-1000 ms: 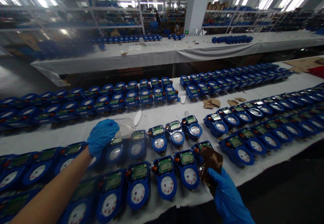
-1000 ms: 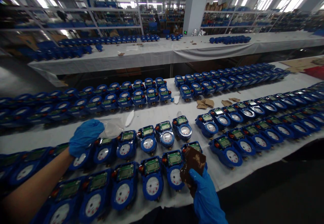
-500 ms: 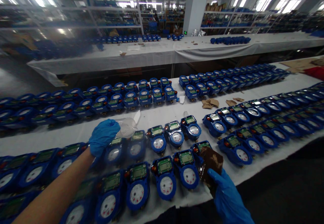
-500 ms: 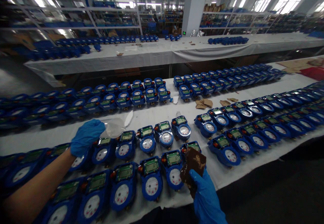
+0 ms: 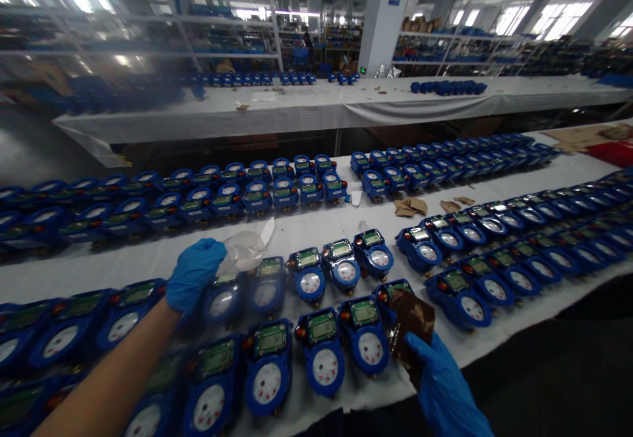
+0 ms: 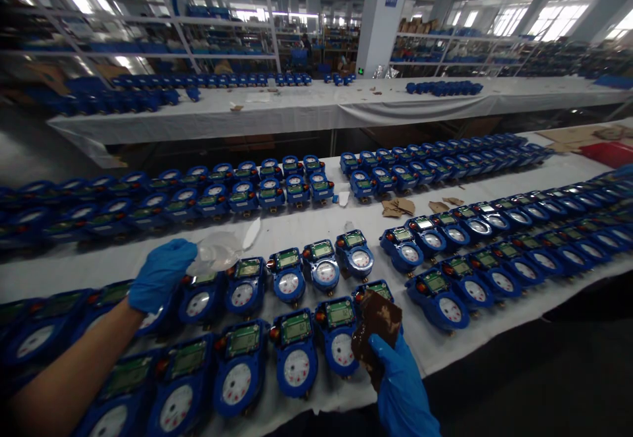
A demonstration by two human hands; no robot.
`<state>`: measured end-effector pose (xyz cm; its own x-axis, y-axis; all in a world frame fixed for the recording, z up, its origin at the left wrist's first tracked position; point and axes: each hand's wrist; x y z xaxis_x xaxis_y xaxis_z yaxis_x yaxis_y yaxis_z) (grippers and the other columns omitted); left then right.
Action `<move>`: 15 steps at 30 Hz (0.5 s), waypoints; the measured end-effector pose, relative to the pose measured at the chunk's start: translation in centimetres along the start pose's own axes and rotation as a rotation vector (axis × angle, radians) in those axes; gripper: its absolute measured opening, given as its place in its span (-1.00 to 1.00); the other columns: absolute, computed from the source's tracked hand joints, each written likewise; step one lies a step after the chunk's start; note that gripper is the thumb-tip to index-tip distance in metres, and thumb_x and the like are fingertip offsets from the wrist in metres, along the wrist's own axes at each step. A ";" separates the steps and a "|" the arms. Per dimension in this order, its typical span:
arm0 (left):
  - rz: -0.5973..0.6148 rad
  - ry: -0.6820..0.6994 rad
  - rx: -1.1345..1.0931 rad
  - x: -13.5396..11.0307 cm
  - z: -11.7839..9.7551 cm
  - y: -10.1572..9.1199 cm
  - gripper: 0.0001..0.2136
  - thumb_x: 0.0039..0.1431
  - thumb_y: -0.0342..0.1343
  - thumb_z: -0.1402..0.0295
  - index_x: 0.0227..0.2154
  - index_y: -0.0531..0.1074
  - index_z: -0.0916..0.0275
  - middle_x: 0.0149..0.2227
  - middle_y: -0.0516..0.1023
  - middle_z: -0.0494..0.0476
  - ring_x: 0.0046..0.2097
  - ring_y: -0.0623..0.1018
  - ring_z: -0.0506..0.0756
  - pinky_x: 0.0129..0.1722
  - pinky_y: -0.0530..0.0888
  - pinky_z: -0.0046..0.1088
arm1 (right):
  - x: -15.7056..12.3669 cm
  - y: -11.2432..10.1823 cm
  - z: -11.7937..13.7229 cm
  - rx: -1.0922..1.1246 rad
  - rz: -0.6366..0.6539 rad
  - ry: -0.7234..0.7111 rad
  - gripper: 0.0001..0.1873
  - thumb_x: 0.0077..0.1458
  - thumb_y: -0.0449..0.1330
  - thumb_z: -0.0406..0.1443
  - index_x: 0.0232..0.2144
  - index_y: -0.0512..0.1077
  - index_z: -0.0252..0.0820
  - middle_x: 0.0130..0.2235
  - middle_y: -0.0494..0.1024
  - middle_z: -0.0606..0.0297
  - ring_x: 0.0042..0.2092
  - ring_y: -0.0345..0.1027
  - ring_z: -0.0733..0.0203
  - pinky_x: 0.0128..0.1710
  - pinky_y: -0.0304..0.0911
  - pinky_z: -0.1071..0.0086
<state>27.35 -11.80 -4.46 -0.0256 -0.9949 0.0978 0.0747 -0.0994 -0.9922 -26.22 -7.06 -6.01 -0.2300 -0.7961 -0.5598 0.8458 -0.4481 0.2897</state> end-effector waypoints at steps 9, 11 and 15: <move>0.141 -0.079 0.042 0.6 -1.1 -0.8 -0.71 0.47 0.01 0.49 -0.08 0.67 0.41 0.03 0.75 0.48 0.09 0.71 0.36 0.15 0.61 -0.16 | -0.7 0.5 -0.4 0.001 0.010 -0.015 -0.07 -0.09 0.67 -0.16 0.35 0.59 0.03 -0.03 0.86 0.25 0.09 0.75 -0.24 0.17 0.65 -0.07; 0.157 -0.111 0.045 -0.1 -1.1 -1.3 -0.77 0.46 0.08 0.50 -0.11 0.67 0.43 0.00 0.76 0.47 0.08 0.72 0.34 0.14 0.63 -0.15 | -0.1 0.4 -0.4 -0.001 0.037 0.002 -0.04 -0.11 0.69 -0.16 0.36 0.58 0.00 -0.02 0.86 0.22 0.12 0.74 -0.26 0.18 0.64 -0.07; 0.055 -0.113 0.000 0.9 -3.1 -3.8 -0.88 0.43 0.36 0.37 -0.08 0.64 0.31 -0.02 0.74 0.23 0.02 0.73 0.22 0.08 0.71 -0.11 | -0.2 1.6 0.3 0.006 0.047 -0.049 -0.07 -0.21 0.72 -0.15 0.26 0.64 -0.07 -0.08 0.86 0.21 0.07 0.75 -0.25 0.19 0.60 -0.05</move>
Point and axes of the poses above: each hand's wrist, its own x-axis towards the middle knuckle, its own y-axis out of the palm, z = x × y
